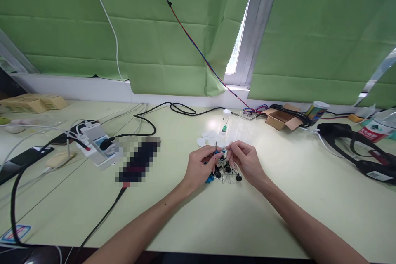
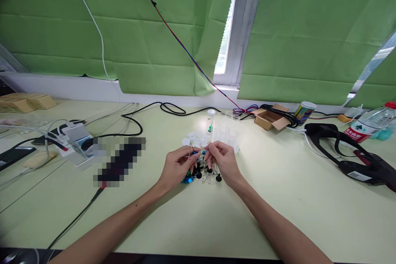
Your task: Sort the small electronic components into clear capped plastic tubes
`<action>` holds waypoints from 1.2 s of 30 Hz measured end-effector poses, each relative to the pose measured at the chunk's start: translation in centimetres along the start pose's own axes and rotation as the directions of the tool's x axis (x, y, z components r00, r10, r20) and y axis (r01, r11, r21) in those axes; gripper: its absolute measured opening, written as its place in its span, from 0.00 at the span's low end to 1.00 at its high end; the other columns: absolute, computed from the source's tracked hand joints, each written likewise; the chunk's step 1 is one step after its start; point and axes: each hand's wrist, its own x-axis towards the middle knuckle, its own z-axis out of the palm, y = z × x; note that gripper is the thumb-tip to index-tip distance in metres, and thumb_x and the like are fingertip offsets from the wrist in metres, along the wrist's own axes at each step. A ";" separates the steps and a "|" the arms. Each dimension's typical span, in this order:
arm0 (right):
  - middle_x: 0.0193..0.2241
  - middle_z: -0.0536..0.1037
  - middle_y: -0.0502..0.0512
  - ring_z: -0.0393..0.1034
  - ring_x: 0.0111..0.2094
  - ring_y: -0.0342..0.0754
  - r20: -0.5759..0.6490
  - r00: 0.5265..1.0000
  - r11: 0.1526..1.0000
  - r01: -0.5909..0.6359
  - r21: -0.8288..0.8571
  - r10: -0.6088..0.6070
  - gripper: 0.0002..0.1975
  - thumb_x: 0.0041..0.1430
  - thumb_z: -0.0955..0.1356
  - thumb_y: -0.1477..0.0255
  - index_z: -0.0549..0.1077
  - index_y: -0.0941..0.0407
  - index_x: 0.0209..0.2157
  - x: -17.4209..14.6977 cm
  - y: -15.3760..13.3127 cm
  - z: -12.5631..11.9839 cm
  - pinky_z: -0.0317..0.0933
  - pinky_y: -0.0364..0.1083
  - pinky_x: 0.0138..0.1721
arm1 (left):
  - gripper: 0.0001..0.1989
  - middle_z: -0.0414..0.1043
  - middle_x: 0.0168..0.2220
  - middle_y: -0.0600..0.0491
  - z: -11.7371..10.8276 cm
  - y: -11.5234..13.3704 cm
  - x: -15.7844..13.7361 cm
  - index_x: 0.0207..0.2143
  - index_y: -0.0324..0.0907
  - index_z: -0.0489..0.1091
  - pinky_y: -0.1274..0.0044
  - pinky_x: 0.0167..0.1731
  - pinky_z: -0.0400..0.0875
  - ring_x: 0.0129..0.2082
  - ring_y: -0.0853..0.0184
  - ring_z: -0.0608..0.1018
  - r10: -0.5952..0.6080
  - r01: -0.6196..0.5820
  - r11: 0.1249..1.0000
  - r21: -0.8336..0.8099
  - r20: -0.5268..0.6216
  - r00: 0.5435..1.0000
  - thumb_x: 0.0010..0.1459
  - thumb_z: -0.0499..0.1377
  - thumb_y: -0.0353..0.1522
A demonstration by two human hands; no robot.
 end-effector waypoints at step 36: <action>0.26 0.73 0.48 0.63 0.19 0.39 -0.027 0.999 1.000 -0.027 0.015 0.027 0.14 0.55 0.73 0.61 0.75 0.54 0.40 0.0 -0.5 0.4 0.56 0.41 0.18 | 0.15 0.66 0.18 0.58 -0.2 0.8 0.5 0.33 0.38 0.73 0.80 0.19 0.63 0.15 0.74 0.67 -0.167 0.167 0.975 -0.145 0.010 0.986 0.57 0.62 0.43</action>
